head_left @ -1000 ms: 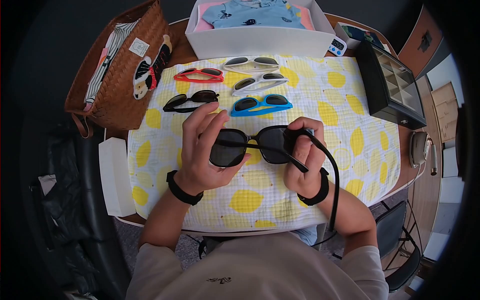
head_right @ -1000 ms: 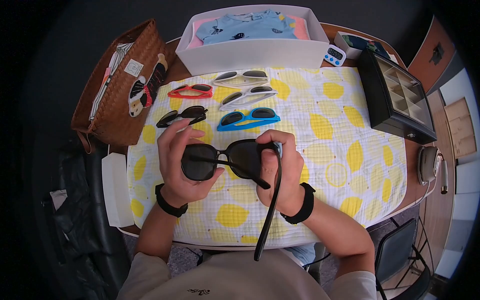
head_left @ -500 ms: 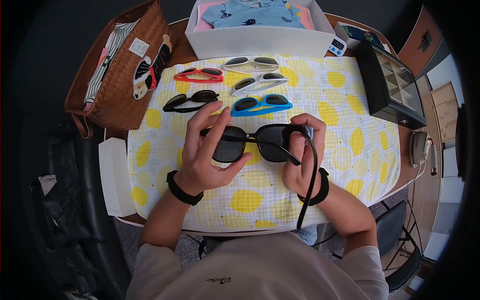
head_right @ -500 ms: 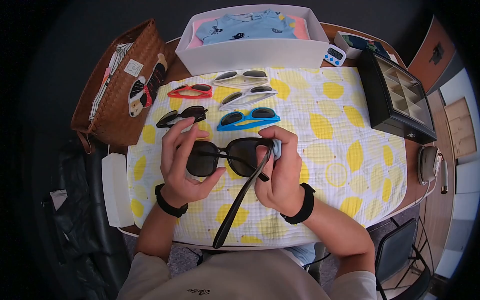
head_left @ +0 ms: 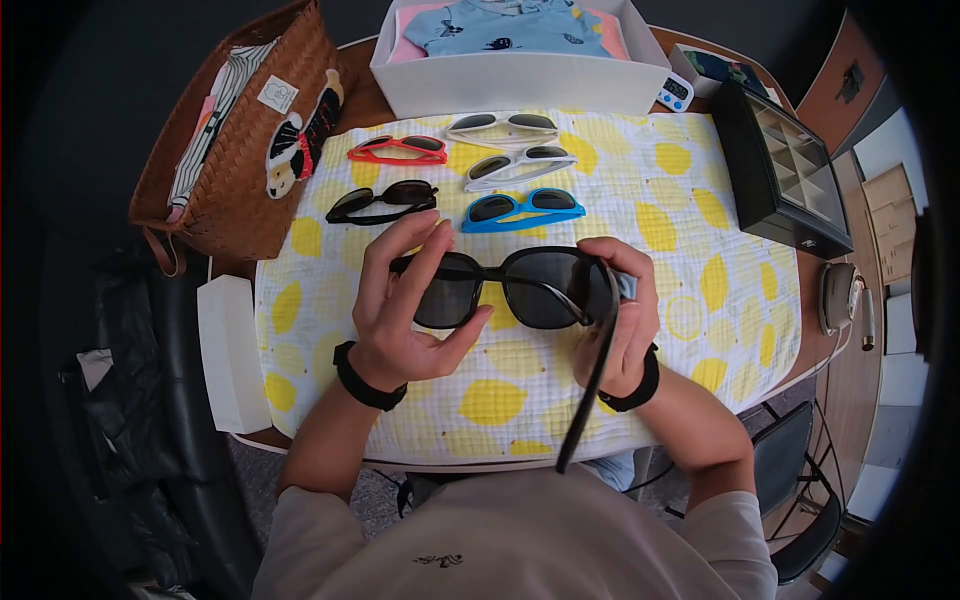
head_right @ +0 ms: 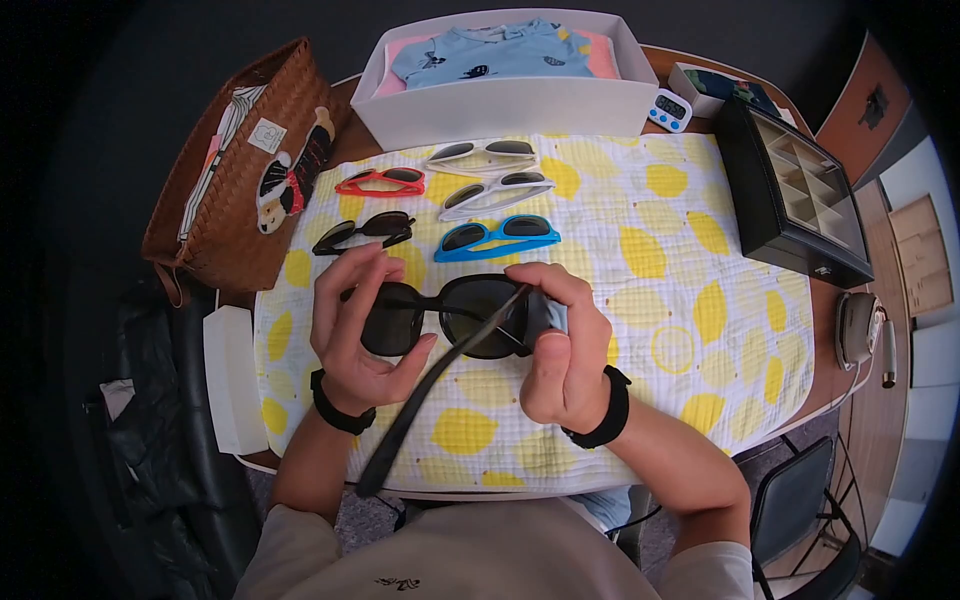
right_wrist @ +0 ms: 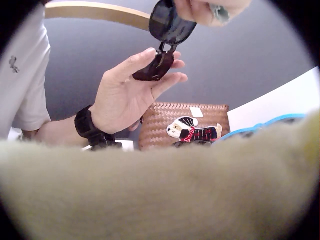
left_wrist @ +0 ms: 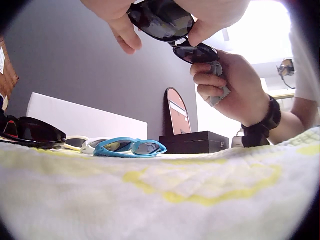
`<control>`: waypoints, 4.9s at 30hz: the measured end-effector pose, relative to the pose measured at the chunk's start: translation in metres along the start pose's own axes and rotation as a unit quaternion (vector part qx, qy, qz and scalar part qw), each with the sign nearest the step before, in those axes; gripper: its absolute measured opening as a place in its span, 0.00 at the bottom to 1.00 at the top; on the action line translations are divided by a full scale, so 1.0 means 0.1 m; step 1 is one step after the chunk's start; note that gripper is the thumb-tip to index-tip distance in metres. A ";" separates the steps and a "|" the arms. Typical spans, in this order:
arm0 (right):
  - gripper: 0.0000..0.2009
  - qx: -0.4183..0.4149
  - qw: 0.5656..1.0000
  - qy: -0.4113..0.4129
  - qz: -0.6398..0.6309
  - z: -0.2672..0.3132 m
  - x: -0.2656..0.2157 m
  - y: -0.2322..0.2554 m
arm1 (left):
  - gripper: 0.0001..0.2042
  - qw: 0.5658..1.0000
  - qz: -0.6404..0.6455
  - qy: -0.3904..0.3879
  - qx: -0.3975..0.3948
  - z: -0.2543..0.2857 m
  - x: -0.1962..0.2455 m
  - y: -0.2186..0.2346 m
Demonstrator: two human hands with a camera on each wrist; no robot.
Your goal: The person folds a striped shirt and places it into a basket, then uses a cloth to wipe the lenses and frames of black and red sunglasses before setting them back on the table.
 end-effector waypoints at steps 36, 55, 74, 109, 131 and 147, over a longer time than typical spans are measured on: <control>0.25 0.037 0.998 -0.036 -0.020 0.01 0.03 -0.06 | 0.60 0.999 0.043 -0.008 0.018 0.00 0.06 0.02; 0.21 0.002 0.998 -0.064 0.008 0.01 0.00 -0.06 | 0.29 0.999 -0.029 0.000 0.028 -0.01 0.06 -0.02; 0.12 -0.136 0.983 -0.090 0.083 -0.07 -0.02 -0.17 | 0.27 0.994 -0.103 0.014 0.023 -0.02 0.02 -0.02; 0.27 -0.173 0.966 -0.128 0.147 -0.11 0.03 -0.22 | 0.19 0.986 -0.166 -0.018 0.025 -0.04 0.07 0.03; 0.29 -0.132 0.975 -0.136 0.117 -0.11 0.07 -0.20 | 0.23 0.992 -0.110 0.009 -0.053 -0.06 0.01 -0.02; 0.33 -0.108 0.982 -0.115 0.106 -0.09 0.10 -0.23 | 0.16 0.989 -0.126 0.014 -0.080 -0.05 0.03 0.00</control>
Point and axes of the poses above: each hand's wrist, its own z-axis away from the middle knuckle, its own y-axis out of the back of the hand, x = y × z, the point moved 3 cm from there along -z, towards the middle knuckle, and after that the axes turned 12 degrees about -y, right-handed, at the moved point
